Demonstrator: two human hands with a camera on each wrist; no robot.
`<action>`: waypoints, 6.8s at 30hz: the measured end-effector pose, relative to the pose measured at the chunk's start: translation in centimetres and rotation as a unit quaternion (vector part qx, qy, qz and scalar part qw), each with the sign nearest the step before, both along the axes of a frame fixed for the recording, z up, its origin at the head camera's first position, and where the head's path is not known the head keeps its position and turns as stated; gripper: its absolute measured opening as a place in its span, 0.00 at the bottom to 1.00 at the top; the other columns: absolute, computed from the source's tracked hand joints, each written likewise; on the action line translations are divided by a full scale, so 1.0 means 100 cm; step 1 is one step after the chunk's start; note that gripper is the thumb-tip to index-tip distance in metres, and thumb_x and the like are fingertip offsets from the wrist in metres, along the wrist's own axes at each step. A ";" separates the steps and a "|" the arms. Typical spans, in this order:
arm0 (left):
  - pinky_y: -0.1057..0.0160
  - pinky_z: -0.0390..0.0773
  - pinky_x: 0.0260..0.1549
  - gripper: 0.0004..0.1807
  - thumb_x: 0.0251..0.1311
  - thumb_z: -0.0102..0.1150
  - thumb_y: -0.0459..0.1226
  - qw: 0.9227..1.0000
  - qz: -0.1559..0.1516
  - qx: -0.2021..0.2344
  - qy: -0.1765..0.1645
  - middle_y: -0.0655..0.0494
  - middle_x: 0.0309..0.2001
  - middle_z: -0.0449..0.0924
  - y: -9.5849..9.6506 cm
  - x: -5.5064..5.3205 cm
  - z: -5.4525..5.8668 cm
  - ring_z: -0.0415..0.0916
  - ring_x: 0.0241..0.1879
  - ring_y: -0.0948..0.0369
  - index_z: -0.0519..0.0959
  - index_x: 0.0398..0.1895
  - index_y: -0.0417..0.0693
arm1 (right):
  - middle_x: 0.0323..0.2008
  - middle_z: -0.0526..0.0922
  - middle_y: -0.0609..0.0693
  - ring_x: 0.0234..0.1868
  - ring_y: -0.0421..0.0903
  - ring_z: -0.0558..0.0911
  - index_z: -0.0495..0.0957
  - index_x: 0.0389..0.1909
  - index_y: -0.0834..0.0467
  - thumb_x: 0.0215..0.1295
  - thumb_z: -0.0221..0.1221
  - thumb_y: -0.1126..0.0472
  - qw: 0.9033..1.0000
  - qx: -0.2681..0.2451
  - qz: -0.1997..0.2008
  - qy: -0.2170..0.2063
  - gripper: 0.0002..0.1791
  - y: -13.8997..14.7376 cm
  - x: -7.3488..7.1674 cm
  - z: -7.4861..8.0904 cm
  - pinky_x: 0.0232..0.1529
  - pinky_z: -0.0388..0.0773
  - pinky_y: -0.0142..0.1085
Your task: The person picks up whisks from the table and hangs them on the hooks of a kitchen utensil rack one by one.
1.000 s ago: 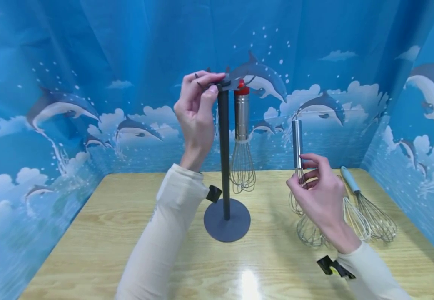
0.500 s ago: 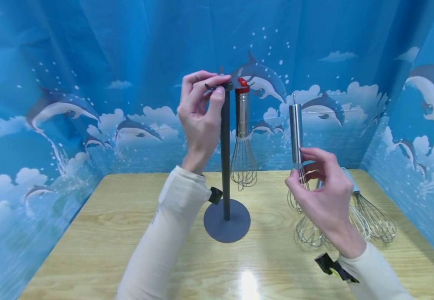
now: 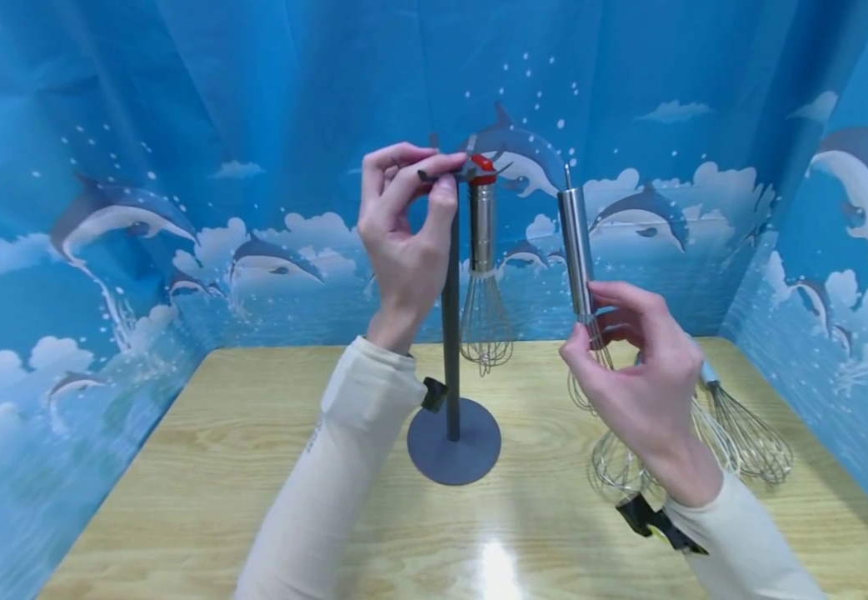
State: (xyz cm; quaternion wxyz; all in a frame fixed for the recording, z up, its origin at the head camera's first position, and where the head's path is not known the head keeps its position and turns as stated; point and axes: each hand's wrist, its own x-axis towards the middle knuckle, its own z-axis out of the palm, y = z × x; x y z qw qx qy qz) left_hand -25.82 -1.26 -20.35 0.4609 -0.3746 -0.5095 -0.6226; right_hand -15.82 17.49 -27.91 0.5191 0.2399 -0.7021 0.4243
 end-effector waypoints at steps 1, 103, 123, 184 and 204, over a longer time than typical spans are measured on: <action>0.62 0.82 0.49 0.15 0.64 0.54 0.30 1.000 0.001 0.002 0.002 0.34 0.50 0.69 0.000 0.000 0.000 0.73 0.49 0.63 0.84 0.44 0.25 | 0.34 0.86 0.64 0.33 0.26 0.80 0.79 0.52 0.72 0.52 0.61 0.73 1.000 -0.003 0.002 0.003 0.23 -0.001 -0.001 0.001 0.35 0.79 0.17; 0.61 0.79 0.40 0.13 0.64 0.59 0.34 0.985 0.116 -0.116 0.047 0.36 0.48 0.76 -0.021 -0.004 0.009 0.75 0.47 0.51 0.86 0.45 0.34 | 0.51 0.86 0.55 0.44 0.51 0.87 0.78 0.61 0.59 0.58 0.72 0.65 0.973 0.145 -0.037 -0.174 0.29 0.018 -0.018 -0.021 0.40 0.84 0.26; 0.64 0.79 0.39 0.10 0.62 0.60 0.30 0.980 0.143 -0.080 0.113 0.36 0.46 0.77 -0.014 -0.004 0.006 0.75 0.48 0.49 0.88 0.42 0.36 | 0.15 0.73 0.46 0.14 0.40 0.69 0.72 0.64 0.67 0.72 0.59 0.47 0.707 0.463 -0.062 -0.530 0.31 0.097 -0.049 -0.055 0.17 0.60 0.33; 0.48 0.83 0.57 0.16 0.68 0.54 0.32 0.999 0.011 -0.032 -0.006 0.32 0.56 0.73 -0.017 -0.009 -0.008 0.74 0.60 0.55 0.77 0.52 0.26 | 0.24 0.77 0.55 0.14 0.43 0.74 0.55 0.72 0.72 0.65 0.62 0.57 0.686 0.216 0.002 -0.694 0.41 0.059 -0.049 -0.116 0.15 0.77 0.36; 0.47 0.82 0.60 0.12 0.63 0.55 0.26 0.993 -0.091 0.056 -0.039 0.54 0.45 0.80 -0.007 -0.008 -0.001 0.81 0.50 0.58 0.78 0.46 0.22 | 0.56 0.75 0.68 0.34 0.49 0.82 0.54 0.76 0.64 0.57 0.67 0.60 0.837 0.122 -0.060 -0.530 0.48 0.052 -0.037 -0.090 0.27 0.80 0.37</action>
